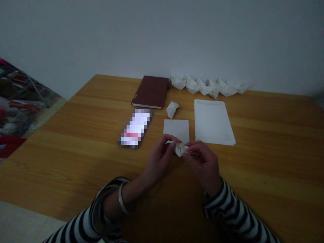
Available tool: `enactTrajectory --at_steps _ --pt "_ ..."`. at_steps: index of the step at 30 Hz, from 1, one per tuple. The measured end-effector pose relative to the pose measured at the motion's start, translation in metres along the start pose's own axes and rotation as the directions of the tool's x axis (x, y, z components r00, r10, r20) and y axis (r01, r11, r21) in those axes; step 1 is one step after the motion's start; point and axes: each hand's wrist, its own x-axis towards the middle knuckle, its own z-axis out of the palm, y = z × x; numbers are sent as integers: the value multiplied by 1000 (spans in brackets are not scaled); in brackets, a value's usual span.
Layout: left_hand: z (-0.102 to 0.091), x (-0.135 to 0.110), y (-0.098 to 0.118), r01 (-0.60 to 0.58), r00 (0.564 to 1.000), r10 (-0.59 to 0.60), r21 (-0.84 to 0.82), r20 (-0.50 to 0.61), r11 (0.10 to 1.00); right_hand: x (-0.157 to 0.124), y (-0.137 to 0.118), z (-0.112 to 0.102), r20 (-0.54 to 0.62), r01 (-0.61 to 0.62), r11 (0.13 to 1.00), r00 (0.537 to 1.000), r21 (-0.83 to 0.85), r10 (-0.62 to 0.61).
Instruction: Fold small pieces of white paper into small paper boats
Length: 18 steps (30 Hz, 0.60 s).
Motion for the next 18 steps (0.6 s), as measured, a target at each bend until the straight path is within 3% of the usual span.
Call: enactTrajectory --at_steps 5,11,15,18 --pt "-15 3 3 -81 980 50 157 193 984 0 3 -5 24 -2 1000 1000 14 2" --pt "-28 11 11 -131 931 58 181 361 975 -1 2 -8 -8 -3 997 1000 -77 3" --pt "-33 14 17 -302 877 110 359 467 883 0 1 -8 14 17 999 1000 -37 -17" --pt "-34 13 18 -378 861 145 422 488 824 0 2 -8 18 45 997 999 -62 -44"
